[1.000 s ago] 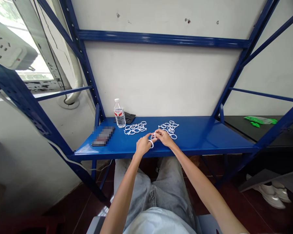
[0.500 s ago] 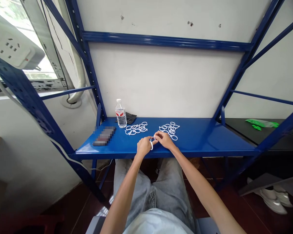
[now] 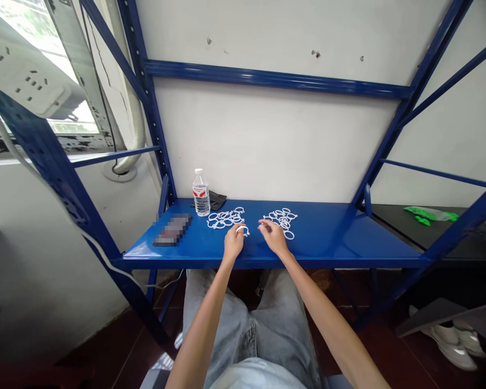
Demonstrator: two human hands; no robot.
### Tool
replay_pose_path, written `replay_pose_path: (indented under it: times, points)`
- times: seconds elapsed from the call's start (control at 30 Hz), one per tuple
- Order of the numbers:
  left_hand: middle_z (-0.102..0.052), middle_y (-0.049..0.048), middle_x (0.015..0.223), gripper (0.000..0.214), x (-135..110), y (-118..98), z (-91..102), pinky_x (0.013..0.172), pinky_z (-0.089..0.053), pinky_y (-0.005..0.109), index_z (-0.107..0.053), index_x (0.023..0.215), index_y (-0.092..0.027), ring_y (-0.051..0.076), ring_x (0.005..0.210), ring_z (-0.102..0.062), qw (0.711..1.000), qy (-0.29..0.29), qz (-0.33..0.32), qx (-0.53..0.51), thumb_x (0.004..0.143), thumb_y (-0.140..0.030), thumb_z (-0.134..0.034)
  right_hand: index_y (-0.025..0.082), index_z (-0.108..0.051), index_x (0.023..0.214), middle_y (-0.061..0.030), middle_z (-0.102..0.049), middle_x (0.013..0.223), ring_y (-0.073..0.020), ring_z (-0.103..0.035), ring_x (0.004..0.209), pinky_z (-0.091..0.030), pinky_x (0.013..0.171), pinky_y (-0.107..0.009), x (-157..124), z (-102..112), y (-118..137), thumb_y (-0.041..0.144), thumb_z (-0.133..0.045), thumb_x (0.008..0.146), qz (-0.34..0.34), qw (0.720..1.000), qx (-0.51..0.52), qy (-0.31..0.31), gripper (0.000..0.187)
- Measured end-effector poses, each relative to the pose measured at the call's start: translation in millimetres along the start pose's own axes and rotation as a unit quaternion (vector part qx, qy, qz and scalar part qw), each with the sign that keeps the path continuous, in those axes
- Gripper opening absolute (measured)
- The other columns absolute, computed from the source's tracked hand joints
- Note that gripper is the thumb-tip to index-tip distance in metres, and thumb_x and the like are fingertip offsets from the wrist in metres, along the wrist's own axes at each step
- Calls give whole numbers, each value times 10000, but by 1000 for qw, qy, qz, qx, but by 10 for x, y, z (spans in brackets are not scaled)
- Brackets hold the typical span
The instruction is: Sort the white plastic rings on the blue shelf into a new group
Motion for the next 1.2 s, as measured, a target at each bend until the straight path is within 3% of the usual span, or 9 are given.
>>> replay_pose_path:
  times: [0.1, 0.27, 0.53, 0.63, 0.73, 0.8, 0.93, 1.13, 1.2]
  points:
    - [-745, 66, 851, 356, -13, -9, 2, 732, -521, 298, -744, 1134, -178, 204, 747, -680, 999, 23, -7, -38, 969, -293, -450, 240, -817, 1012, -60, -804, 888, -216, -682, 663, -554, 718, -360, -71, -410, 52, 508, -628, 950, -16, 986, 59, 158, 333]
    - [-715, 44, 828, 317, -41, -71, 10, 676, -483, 267, -729, 1073, -183, 181, 704, -638, 998, 45, -18, -44, 944, -289, -460, 212, -813, 927, -58, -802, 872, -180, -651, 668, -506, 666, -305, -77, -553, 55, 560, -701, 889, -52, 964, 153, 209, 367]
    - [-687, 38, 765, 376, -79, -176, -26, 631, -441, 263, -742, 1027, -177, 178, 682, -606, 996, 70, -39, -44, 986, -466, -504, 200, -773, 874, -44, -761, 808, -165, -656, 700, -382, 542, -241, -61, -470, -42, 522, -811, 783, -121, 947, 210, 213, 336]
    - [-685, 20, 767, 334, -112, -197, -57, 627, -444, 259, -722, 1129, -177, 168, 671, -602, 990, 110, -35, -77, 930, -401, -574, 195, -753, 867, -40, -747, 781, -180, -689, 737, -410, 552, -233, -48, -433, -85, 496, -856, 744, -136, 941, 239, 196, 341]
    - [-716, 27, 872, 455, -160, -229, -95, 641, -463, 254, -669, 1285, -179, 161, 699, -615, 982, 152, -31, -113, 871, -367, -646, 195, -741, 863, -40, -742, 779, -194, -703, 763, -457, 570, -239, -43, -400, -126, 487, -885, 714, -152, 938, 254, 180, 358]
    - [-729, 43, 932, 506, -179, -239, -91, 660, -477, 258, -657, 1321, -176, 162, 721, -623, 983, 151, -29, -100, 877, -418, -675, 197, -736, 847, -33, -734, 771, -191, -693, 746, -484, 583, -250, -39, -370, -132, 491, -898, 694, -150, 941, 253, 166, 369]
    - [-721, 37, 833, 487, -205, -256, -85, 633, -448, 257, -695, 1222, -163, 166, 677, -620, 989, 135, -44, -33, 946, -557, -620, 202, -727, 809, -25, -728, 751, -190, -686, 729, -527, 636, -279, -40, -321, -128, 487, -908, 678, -134, 950, 246, 139, 362]
    - [-758, 38, 848, 429, -225, -238, -153, 653, -479, 265, -680, 1169, -180, 189, 727, -678, 987, 148, -55, -24, 972, -552, -597, 217, -653, 725, -6, -706, 680, -199, -690, 687, -569, 712, -322, -65, -330, -142, 485, -899, 672, -101, 960, 233, 116, 368]
    - [-767, 45, 892, 460, -198, -241, -160, 687, -508, 280, -680, 1201, -186, 201, 770, -696, 985, 158, -62, -9, 976, -577, -591, 213, -668, 787, -8, -726, 712, -203, -705, 701, -574, 723, -322, -61, -298, -145, 494, -864, 712, -87, 966, 215, 112, 351]
Point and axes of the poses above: each hand's wrist, its own x-axis towards the middle knuckle, its own z-axis out of the back of the hand, y = z × x, the point moved 9 cm from there along x, towards the middle knuckle
